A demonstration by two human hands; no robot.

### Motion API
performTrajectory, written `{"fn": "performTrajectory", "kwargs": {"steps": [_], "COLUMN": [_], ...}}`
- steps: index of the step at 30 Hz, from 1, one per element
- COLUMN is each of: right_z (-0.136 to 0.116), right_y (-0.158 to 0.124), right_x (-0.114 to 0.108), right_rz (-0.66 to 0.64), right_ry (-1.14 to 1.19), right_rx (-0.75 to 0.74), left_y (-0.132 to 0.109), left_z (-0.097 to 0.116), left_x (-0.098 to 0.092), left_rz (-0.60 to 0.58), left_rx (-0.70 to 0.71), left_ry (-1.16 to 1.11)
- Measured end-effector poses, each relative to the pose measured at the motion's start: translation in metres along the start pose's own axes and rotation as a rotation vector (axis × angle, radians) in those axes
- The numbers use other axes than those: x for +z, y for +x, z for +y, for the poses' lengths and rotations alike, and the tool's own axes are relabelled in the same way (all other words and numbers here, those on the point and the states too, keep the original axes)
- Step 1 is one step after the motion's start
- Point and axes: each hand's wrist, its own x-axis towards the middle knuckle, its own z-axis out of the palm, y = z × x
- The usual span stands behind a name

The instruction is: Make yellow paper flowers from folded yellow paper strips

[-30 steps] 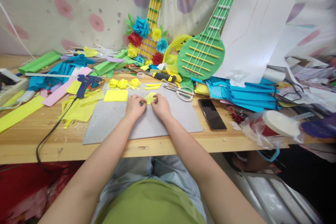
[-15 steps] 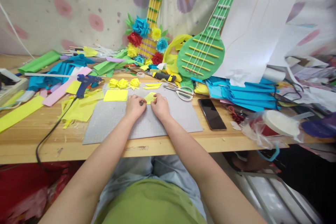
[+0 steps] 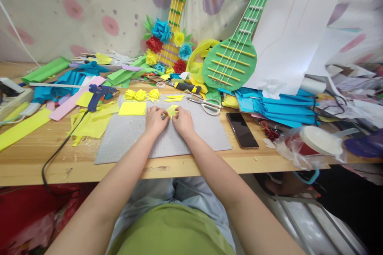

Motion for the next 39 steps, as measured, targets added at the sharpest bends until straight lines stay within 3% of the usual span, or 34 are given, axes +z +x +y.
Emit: {"fn": "performTrajectory", "kwargs": {"steps": [5, 15, 25, 39], "right_z": [-0.001, -0.004, -0.003, -0.005], "right_y": [-0.001, -0.004, -0.007, -0.007], "right_x": [0.001, -0.005, -0.012, -0.012], "right_rz": [0.006, -0.017, 0.053, 0.022], "right_ry": [-0.021, -0.049, -0.110, -0.101], "right_rx": [-0.013, -0.028, -0.012, -0.007], "left_y": [-0.002, -0.003, -0.002, -0.002], "left_z": [0.003, 0.007, 0.009, 0.007], "left_x": [0.001, 0.002, 0.002, 0.004], "left_rz": [-0.037, -0.040, -0.052, -0.012], "left_rx": [0.034, -0.036, -0.079, -0.025], "left_ry": [0.002, 0.023, 0.029, 0.011]}}
